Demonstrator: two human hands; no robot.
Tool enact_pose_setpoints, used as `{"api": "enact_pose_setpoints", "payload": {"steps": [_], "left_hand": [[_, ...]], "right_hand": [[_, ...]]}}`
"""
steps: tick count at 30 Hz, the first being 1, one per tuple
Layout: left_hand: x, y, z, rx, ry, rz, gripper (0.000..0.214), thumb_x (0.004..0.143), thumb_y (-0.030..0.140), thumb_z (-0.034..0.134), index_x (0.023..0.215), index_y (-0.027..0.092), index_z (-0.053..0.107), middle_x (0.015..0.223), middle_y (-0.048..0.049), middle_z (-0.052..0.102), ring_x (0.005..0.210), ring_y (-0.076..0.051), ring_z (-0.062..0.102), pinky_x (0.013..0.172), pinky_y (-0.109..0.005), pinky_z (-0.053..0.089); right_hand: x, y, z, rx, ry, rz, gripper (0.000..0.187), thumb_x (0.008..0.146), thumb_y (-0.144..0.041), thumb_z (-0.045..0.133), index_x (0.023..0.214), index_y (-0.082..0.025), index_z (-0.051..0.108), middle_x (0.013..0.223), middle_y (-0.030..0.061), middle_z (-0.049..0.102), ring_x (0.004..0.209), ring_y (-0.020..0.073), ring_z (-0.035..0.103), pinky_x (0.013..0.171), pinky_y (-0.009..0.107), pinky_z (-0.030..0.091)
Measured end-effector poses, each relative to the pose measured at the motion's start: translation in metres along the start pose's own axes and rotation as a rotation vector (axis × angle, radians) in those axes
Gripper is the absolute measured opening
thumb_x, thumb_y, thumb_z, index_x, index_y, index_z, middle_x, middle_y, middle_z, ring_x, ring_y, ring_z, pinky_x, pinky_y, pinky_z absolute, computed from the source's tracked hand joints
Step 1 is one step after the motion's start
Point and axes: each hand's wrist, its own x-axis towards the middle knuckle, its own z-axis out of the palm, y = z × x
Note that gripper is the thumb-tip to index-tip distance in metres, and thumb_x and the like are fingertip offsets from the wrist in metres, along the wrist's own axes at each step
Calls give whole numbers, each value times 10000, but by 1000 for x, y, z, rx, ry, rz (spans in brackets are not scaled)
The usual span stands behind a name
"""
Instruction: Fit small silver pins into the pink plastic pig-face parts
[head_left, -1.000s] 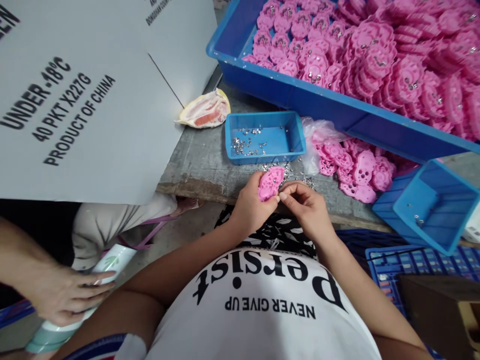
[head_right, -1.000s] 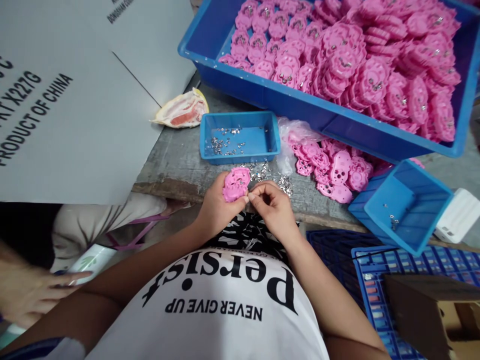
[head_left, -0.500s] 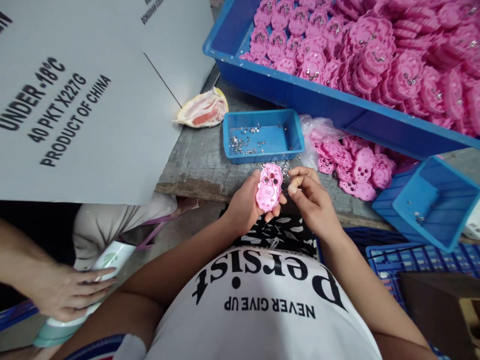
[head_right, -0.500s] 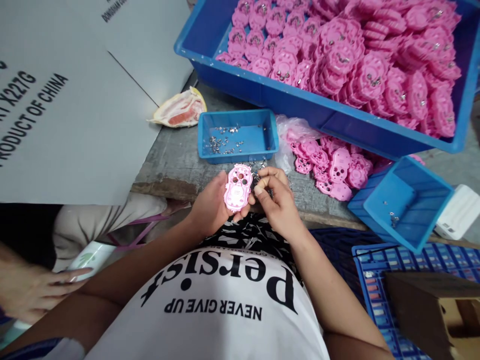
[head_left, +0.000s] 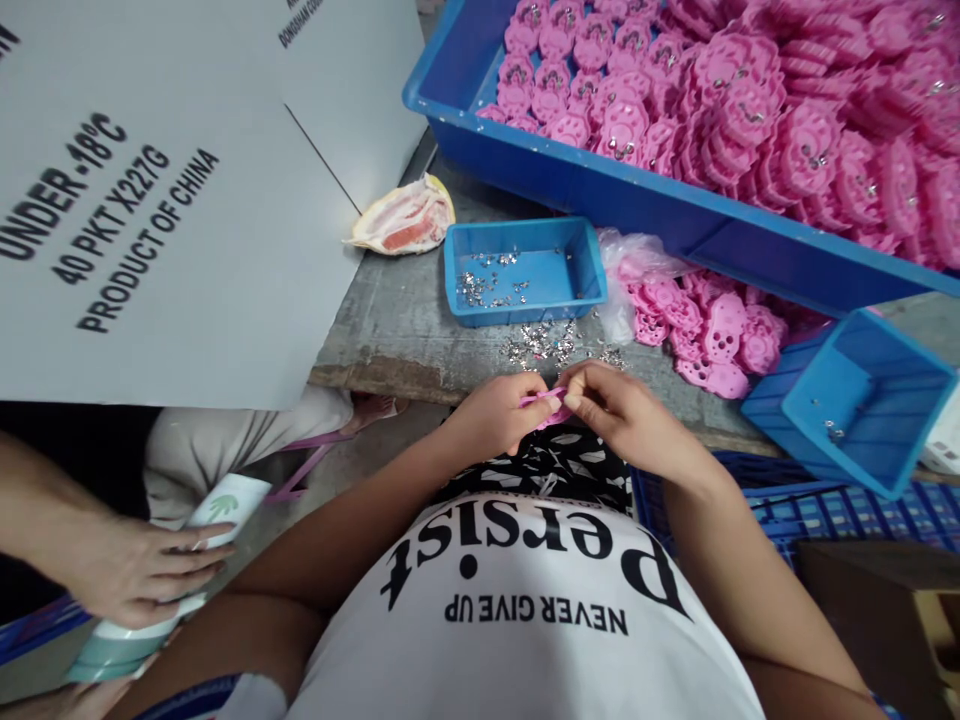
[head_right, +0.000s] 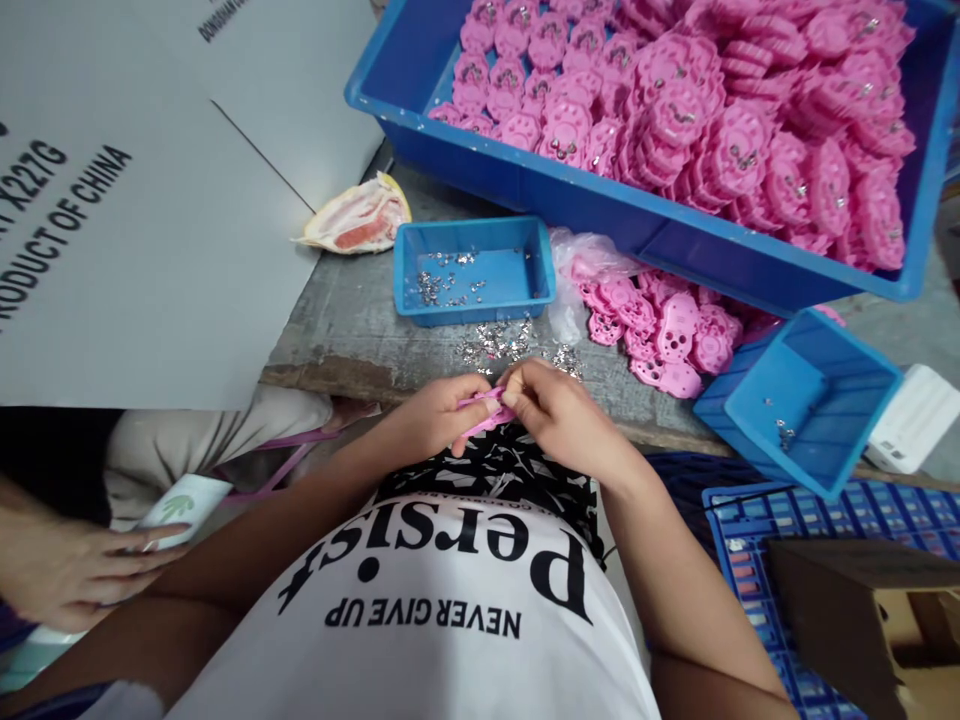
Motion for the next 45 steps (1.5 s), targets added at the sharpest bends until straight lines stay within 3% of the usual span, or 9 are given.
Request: {"api": "enact_pose_setpoints", "payload": {"steps": [5,11,17,20,25,28,30,35,45], "left_hand": [[8,-9,0,-157,115,-53,196,877,368,651,942,183,641,559,57,581,422,-104,482,480,-244,332],[17,-25,8,-471,325,68,265,743,238,750,990,162,693,874,-26,744,732,-139,657,715,-266,501],[16,-32,17,-488,524,195,273,859,427,701,905,162,746,878,-29,738,844,-163,652,826,-283,508],[18,-31,22,-594,485,228,374,899,529,665,913,161,728,909,-44,744,872,-166,670,858,-288,527],[21,-19,21,-936,430,151,483,878,617,674,1026,158,649,807,-51,731,729,-172,709,703,-293,582],[17,-10,16,-949,423,55,501,903,616,652,1131,179,567,698,-3,684,567,-159,677,565,-276,575],[14,-5,14,-940,301,3,528,946,658,553,1158,175,545,701,-14,680,509,-169,657,475,-284,560],[11,-2,13,-961,17,-15,601,1000,663,364,1102,123,607,673,-59,651,487,-199,639,338,-268,472],[11,-7,14,-835,-72,46,612,1002,675,301,941,145,600,575,-50,615,385,-153,551,299,-219,386]], "right_hand": [[0,11,11,34,18,83,238,975,-371,576,789,-225,553,929,58,642,831,199,595,780,360,471],[2,28,27,554,95,366,421,802,-585,792,755,-219,590,737,-4,633,673,164,633,724,348,537],[3,20,40,1000,119,449,400,676,-486,932,756,-197,667,756,13,713,709,154,686,821,355,623],[3,10,44,1071,97,441,350,714,-455,909,758,-211,662,746,14,723,712,166,692,830,371,628],[-1,2,37,713,118,354,377,825,-549,778,763,-217,611,950,72,728,706,168,629,736,376,586],[-2,4,29,348,295,195,356,874,-524,726,742,-217,602,1219,117,645,1006,243,634,888,446,557],[-1,4,26,233,338,121,298,906,-476,700,765,-229,614,1241,121,609,1194,295,590,1011,507,503],[2,0,26,111,266,32,240,960,-387,634,767,-246,619,1242,101,599,1290,297,557,1127,527,411],[5,-1,19,-16,125,-33,196,948,-316,624,774,-229,645,1327,103,637,1292,303,543,1138,527,358]]}}
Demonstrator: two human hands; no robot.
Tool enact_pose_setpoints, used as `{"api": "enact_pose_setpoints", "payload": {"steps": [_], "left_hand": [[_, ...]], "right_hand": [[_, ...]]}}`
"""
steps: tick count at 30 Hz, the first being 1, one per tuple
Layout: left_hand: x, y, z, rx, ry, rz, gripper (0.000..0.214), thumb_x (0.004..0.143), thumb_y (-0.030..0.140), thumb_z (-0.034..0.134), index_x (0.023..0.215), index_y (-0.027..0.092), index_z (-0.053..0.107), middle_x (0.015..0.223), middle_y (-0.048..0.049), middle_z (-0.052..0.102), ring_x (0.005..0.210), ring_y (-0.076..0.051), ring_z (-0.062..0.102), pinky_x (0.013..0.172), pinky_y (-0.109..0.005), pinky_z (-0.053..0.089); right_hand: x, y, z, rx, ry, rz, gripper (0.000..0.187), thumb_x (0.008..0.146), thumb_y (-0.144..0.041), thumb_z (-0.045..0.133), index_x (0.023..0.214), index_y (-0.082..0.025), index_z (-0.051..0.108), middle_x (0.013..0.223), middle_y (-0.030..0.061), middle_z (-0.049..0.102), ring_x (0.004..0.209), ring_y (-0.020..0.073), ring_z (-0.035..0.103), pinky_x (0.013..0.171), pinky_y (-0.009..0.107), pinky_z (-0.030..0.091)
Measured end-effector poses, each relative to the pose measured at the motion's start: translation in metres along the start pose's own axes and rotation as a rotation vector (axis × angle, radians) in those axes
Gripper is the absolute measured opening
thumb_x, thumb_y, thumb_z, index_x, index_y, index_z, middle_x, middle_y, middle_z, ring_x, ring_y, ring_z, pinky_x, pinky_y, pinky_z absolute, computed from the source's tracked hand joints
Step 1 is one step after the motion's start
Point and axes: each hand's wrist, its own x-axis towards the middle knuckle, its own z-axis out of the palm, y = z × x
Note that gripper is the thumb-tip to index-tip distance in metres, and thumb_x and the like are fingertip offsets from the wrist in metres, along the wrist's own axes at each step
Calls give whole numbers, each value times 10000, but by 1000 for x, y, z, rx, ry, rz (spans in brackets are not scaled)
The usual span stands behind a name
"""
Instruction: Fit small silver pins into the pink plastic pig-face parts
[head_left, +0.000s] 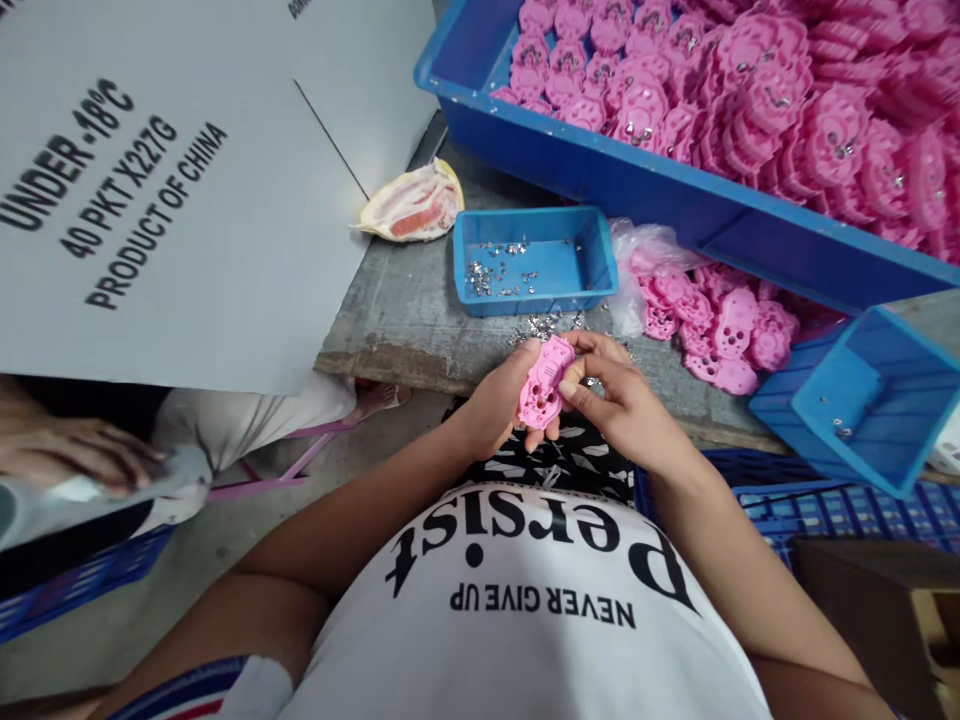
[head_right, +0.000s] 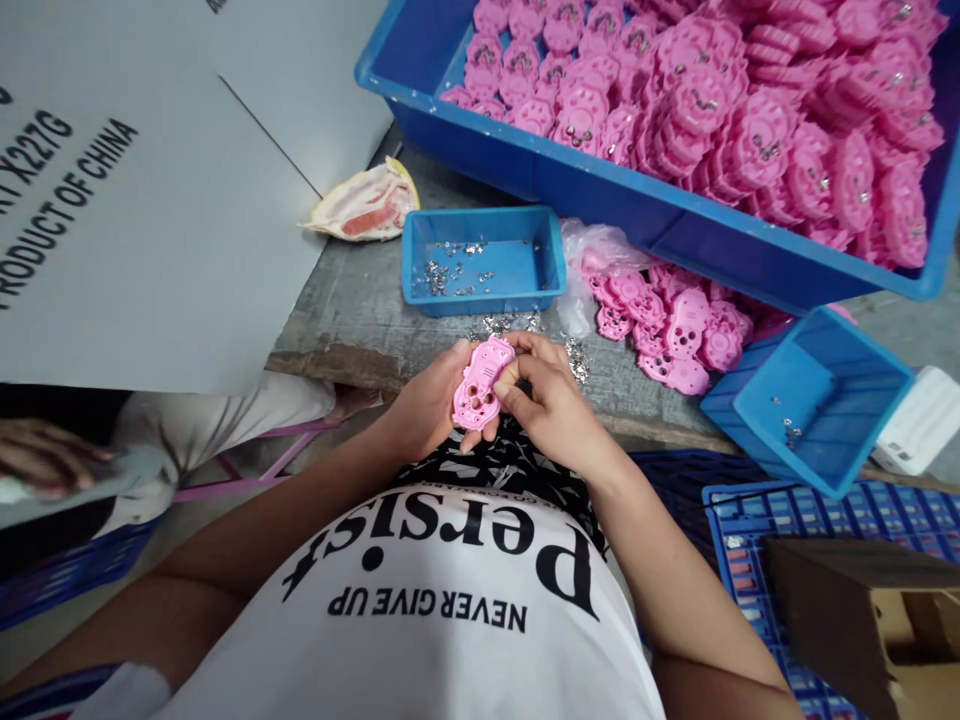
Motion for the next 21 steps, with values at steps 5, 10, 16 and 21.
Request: {"api": "enact_pose_setpoints", "payload": {"steps": [5,10,16,21], "left_hand": [[-1,-2,0,35,-7,-10,670,992,719,273,942,145,614,513,-45,603,313,-122,479,309,-207,351],[1,-5,-2,35,-19,-20,682,981,739,277,942,150,619,515,-46,605,320,-120,486,309,-202,351],[2,-6,-2,48,-3,-40,661,978,738,279,915,166,602,523,-37,597,332,-128,503,289,-201,321],[3,-6,-3,35,3,-54,663,972,749,293,947,163,602,532,-33,600,348,-131,525,298,-194,327]], "right_hand": [[0,2,1,-10,-15,11,187,941,-313,624,772,-234,639,1329,100,634,1298,300,531,1137,520,357],[0,3,0,-18,-48,13,182,944,-316,616,787,-231,650,1325,105,631,1301,300,528,1138,524,348],[1,4,-1,-2,-73,38,199,943,-335,622,778,-229,652,1301,113,637,1304,315,524,1135,529,347],[2,5,-1,20,-84,53,233,942,-358,621,750,-228,638,1257,104,652,1258,302,548,1113,518,364]]}}
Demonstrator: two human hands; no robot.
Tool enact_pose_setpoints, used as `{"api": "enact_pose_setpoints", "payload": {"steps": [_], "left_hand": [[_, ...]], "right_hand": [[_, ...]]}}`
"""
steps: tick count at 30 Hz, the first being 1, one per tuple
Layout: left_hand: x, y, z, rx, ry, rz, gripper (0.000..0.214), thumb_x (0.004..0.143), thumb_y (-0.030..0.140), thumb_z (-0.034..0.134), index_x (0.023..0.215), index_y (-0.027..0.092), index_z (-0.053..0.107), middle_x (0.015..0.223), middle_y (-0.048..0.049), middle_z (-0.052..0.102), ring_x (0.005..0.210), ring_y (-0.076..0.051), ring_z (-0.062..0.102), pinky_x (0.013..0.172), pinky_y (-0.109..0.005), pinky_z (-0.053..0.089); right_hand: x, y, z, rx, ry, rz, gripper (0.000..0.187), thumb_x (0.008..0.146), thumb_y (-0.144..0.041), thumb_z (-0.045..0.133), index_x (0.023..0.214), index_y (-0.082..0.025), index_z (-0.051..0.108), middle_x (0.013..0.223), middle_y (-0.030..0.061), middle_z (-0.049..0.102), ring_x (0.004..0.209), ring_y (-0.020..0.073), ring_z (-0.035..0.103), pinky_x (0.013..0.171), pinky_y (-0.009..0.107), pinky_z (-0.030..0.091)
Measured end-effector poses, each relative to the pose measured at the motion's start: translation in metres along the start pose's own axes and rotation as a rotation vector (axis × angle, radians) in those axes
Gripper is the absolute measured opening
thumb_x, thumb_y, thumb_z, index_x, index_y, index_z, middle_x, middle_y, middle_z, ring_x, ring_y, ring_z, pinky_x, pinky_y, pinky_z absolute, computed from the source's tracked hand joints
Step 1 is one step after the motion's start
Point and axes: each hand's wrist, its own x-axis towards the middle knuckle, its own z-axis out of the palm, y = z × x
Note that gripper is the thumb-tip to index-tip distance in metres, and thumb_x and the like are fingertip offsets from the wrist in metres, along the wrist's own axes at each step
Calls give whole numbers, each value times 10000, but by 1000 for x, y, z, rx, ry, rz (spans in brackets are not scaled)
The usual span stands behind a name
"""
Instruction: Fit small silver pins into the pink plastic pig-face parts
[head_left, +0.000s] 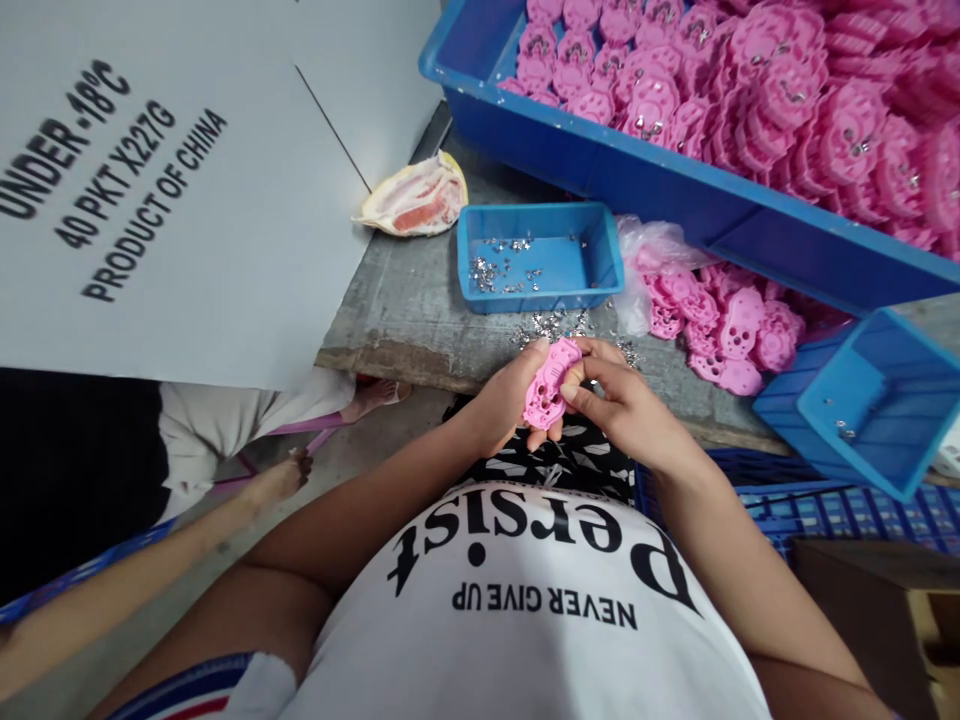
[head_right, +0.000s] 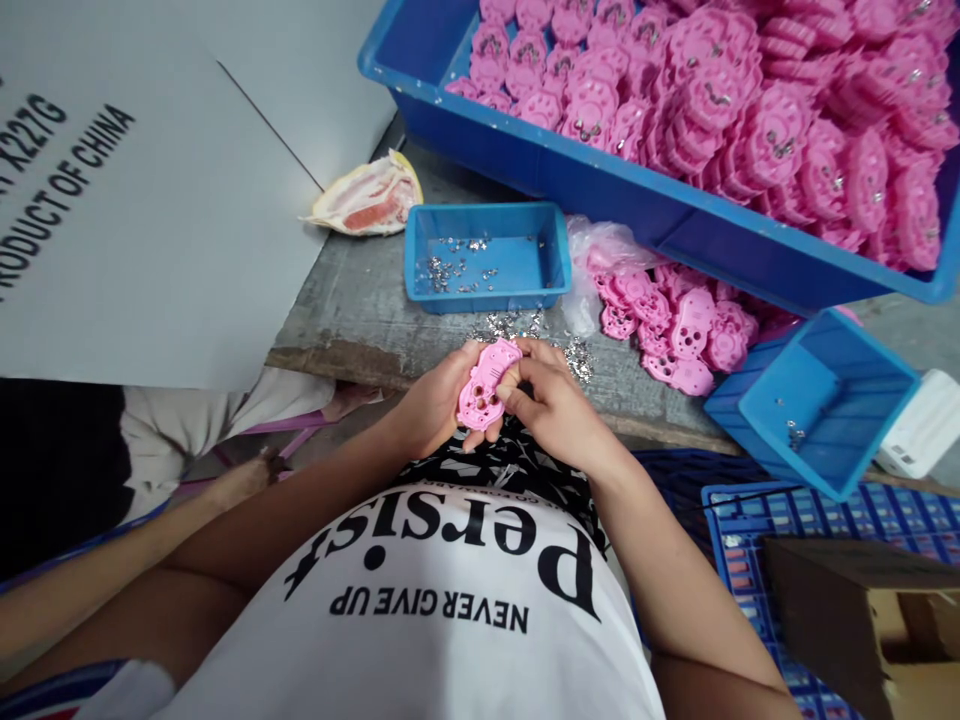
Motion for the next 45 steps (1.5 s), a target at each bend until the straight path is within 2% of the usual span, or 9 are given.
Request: {"api": "enact_pose_setpoints", "payload": {"steps": [7,14,16,21,29,36,39,42,45], "left_hand": [[0,0,-1,12,6,-17,654,996,710,263,1008,150,602,519,-37,608,315,-125,497,310,-200,342],[1,1,1,-47,31,19,451,1012,528,307,1086,155,549,547,-27,611,387,-172,579,313,-215,397],[1,3,2,-82,48,41,344,939,389,447,1190,160,500,591,-2,618,429,-189,617,313,-222,416],[-4,8,4,-73,59,49,541,698,157,587,1227,157,476,682,15,642,462,-163,629,324,-204,420],[-8,8,3,22,67,71,356,776,192,634,1102,177,493,778,-1,696,477,-122,626,331,-192,407],[-9,12,-1,109,215,151,343,747,164,612,1068,173,491,728,19,694,420,-103,578,304,-181,363],[-8,11,0,107,223,152,363,751,170,620,1091,173,493,738,18,692,425,-101,577,314,-182,363],[-7,7,0,69,216,158,371,785,207,648,1119,174,489,777,6,694,469,-101,593,345,-187,385],[-7,4,-1,24,184,160,370,824,275,685,1123,171,492,815,-13,698,503,-102,598,374,-195,405]], "right_hand": [[0,1,4,-3,49,4,222,935,-348,619,744,-234,626,1205,100,652,1235,309,560,1088,504,396],[-2,1,10,15,152,6,164,918,-321,662,779,-234,647,1214,91,645,1207,288,581,1108,497,411],[-2,0,9,82,142,37,154,918,-330,673,800,-232,673,1217,92,642,1225,282,588,1126,489,411],[-5,-1,7,275,182,130,105,906,-340,695,921,-241,726,1319,103,615,1269,282,597,1088,475,474],[-12,17,-3,359,442,61,55,861,-289,748,889,-242,753,1232,71,709,1250,270,624,1098,477,463],[-25,46,-28,319,759,48,52,836,-257,766,879,-236,744,1106,53,738,1126,246,667,1006,441,514],[-31,61,-31,266,778,81,101,828,-279,771,911,-233,737,1028,36,747,1036,223,684,988,428,512],[-36,69,-28,196,728,176,145,834,-320,743,939,-223,718,946,35,745,890,210,680,869,400,525],[-38,71,-25,-75,651,179,113,865,-320,680,915,-222,701,884,43,724,810,221,641,785,396,497]]}}
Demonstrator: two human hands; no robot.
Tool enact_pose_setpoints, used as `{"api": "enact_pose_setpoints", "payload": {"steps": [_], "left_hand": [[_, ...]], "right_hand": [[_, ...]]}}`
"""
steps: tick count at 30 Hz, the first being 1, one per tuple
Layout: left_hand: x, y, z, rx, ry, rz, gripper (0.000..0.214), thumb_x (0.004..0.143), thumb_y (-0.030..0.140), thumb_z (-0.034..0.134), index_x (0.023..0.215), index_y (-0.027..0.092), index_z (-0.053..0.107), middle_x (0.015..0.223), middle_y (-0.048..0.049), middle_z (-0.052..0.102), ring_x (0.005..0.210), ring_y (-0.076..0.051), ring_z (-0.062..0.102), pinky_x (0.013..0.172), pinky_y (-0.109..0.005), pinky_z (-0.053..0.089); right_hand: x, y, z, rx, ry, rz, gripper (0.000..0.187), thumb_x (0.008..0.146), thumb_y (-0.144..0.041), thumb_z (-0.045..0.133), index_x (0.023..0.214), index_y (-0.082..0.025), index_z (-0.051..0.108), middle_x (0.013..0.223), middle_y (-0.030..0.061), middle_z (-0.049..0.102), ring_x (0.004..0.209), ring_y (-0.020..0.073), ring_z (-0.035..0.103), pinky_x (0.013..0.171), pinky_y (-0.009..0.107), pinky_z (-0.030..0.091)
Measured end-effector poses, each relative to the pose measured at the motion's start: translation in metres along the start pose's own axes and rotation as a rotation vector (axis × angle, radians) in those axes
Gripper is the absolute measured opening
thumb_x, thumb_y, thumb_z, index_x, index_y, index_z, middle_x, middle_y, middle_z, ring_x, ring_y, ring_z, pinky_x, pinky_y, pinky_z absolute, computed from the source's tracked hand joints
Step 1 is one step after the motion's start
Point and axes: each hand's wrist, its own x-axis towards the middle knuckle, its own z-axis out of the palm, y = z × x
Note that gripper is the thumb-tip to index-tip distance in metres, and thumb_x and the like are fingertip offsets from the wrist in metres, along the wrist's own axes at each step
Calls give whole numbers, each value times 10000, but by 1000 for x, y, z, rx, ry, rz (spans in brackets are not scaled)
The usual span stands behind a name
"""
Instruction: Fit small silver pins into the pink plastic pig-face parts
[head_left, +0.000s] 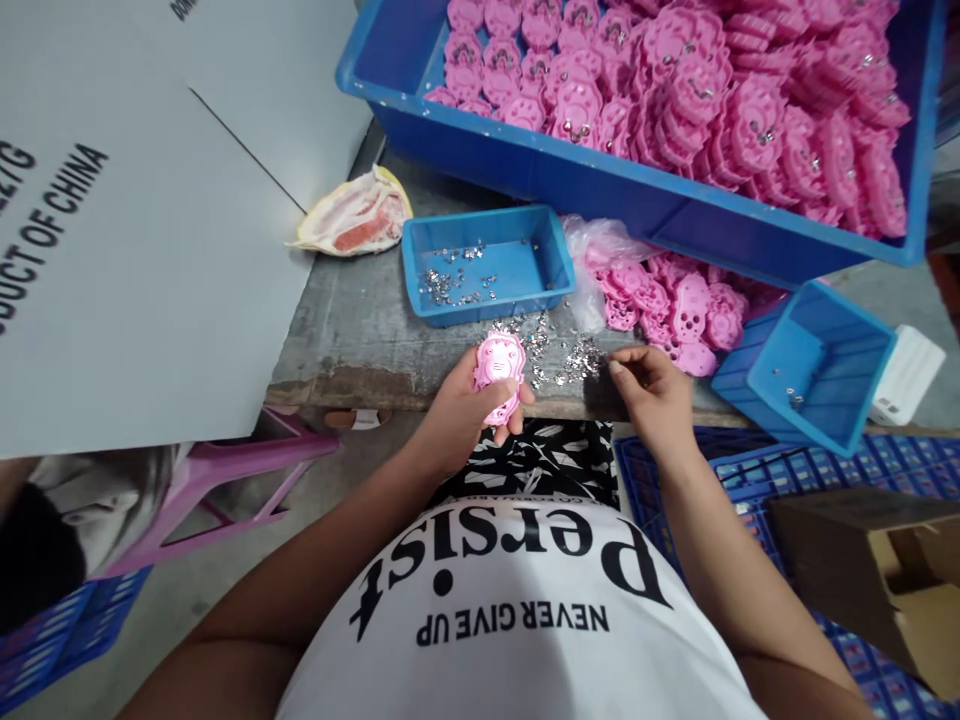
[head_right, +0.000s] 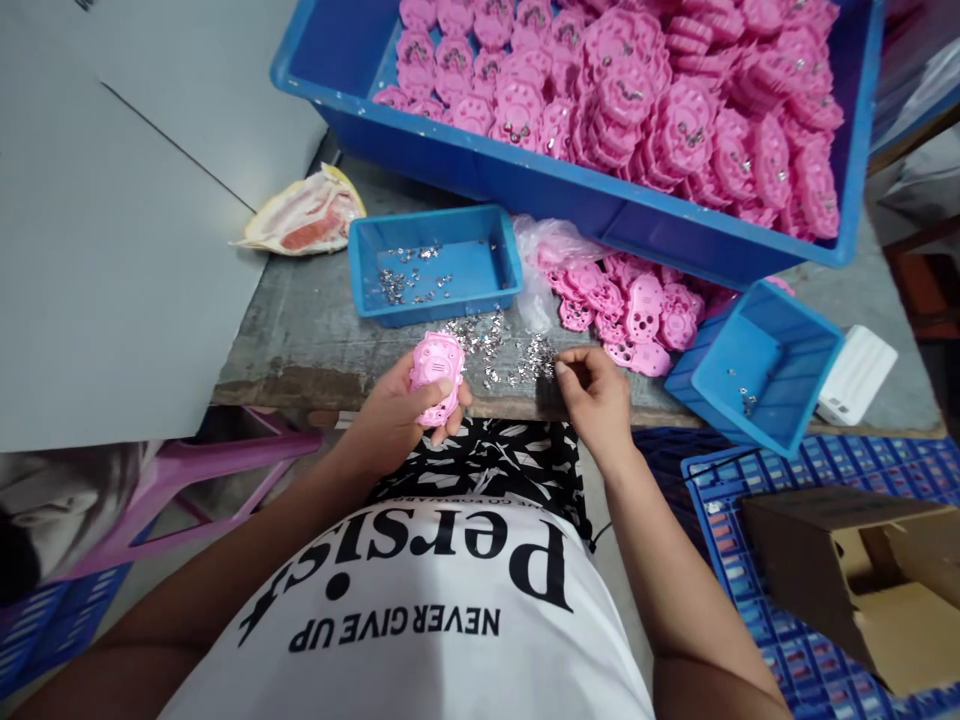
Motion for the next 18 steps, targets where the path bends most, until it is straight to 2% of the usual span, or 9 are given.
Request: {"api": "enact_pose_setpoints", "payload": {"steps": [4,10,14,18], "left_hand": [[-1,0,-3,-31,-35,-8,377,847,352,712,1104,176,499,827,-25,705,515,-110,607,388,-201,412],[-3,1,-5,-20,-53,-25,339,851,339,712,1075,171,521,825,-28,707,517,-107,604,396,-198,422],[-2,0,-3,-11,-55,-39,350,834,343,721,1059,166,520,831,-35,707,528,-114,609,393,-198,421],[-3,1,-2,-1,-61,-32,325,836,333,711,1040,163,524,841,-42,707,536,-113,609,402,-200,425]], "right_hand": [[1,2,-2,-322,-57,-230,70,881,-259,648,834,-226,688,867,65,702,849,257,605,791,412,463],[-3,5,-5,-409,-90,-339,88,925,-254,647,886,-231,723,929,80,700,899,271,598,803,417,468],[-7,0,3,-534,-115,-444,121,958,-252,635,966,-220,752,970,98,680,895,269,545,762,398,436],[-6,-3,12,-671,-100,-524,164,989,-233,600,920,-201,746,946,105,673,856,258,491,716,378,381]]}}
